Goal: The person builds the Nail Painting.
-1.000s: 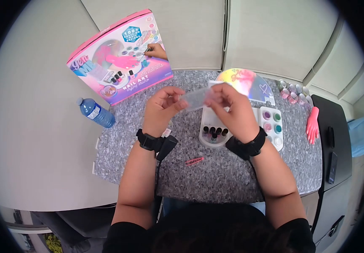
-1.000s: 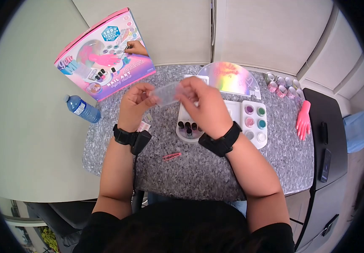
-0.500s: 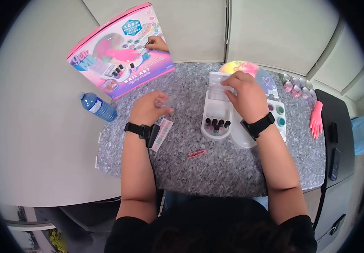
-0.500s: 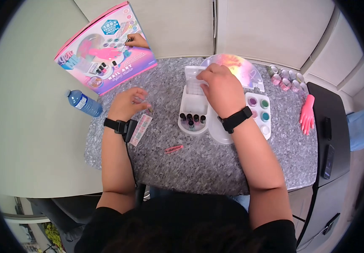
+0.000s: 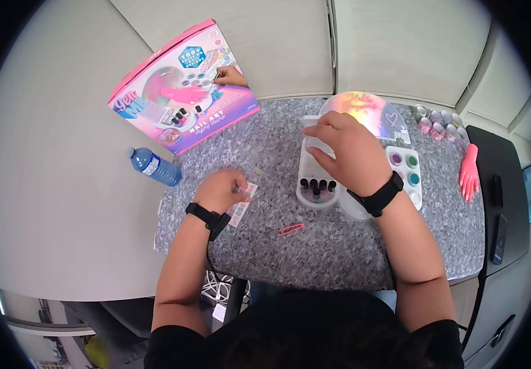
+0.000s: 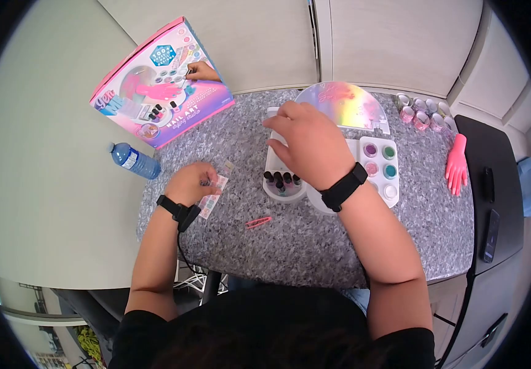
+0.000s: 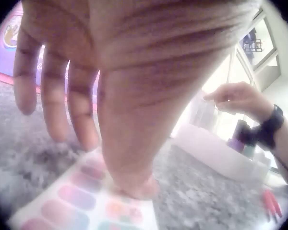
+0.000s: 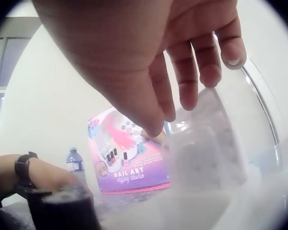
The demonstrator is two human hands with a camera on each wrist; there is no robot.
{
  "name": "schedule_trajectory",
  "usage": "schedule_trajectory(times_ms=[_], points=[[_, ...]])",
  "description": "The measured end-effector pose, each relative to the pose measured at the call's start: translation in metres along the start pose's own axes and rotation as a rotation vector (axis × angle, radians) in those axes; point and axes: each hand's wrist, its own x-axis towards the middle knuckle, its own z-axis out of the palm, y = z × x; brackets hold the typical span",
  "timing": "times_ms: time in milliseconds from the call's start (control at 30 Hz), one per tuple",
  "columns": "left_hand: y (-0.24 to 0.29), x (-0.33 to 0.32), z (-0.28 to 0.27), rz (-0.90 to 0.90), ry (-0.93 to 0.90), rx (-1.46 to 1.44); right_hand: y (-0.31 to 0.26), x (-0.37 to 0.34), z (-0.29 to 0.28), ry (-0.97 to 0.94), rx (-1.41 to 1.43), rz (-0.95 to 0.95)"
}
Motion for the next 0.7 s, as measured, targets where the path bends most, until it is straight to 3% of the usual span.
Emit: schedule_trajectory(times_ms=[33, 167, 267, 367, 467, 533, 600, 667, 700], points=[[0.002, -0.003, 0.002, 0.015, 0.093, -0.007, -0.004, 0.0, -0.002, -0.004, 0.046, -0.023], [0.012, -0.001, 0.002, 0.001, 0.163, -0.046, -0.015, 0.0, -0.009, 0.008, 0.061, -0.059], [0.014, 0.008, -0.001, -0.085, 0.063, -0.093, -0.017, 0.001, -0.014, -0.033, 0.11, -0.07], [0.008, 0.016, -0.001, 0.037, 0.039, 0.016, -0.016, 0.0, -0.013, -0.06, 0.118, -0.083], [0.017, 0.019, -0.009, -0.089, -0.081, -0.179, -0.015, -0.003, -0.013, -0.008, 0.126, -0.133], [0.028, 0.018, -0.021, 0.022, -0.007, -0.328, -0.015, -0.002, -0.015, -0.049, 0.162, -0.088], [0.067, 0.012, -0.037, 0.01, 0.061, -0.369, -0.011, -0.001, -0.009, -0.028, 0.186, -0.087], [0.104, 0.008, -0.042, 0.164, 0.414, -0.502, -0.013, -0.003, -0.005, -0.017, 0.215, -0.089], [0.113, 0.009, -0.036, 0.214, 0.481, -0.574, -0.014, -0.002, -0.005, -0.023, 0.238, -0.064]])
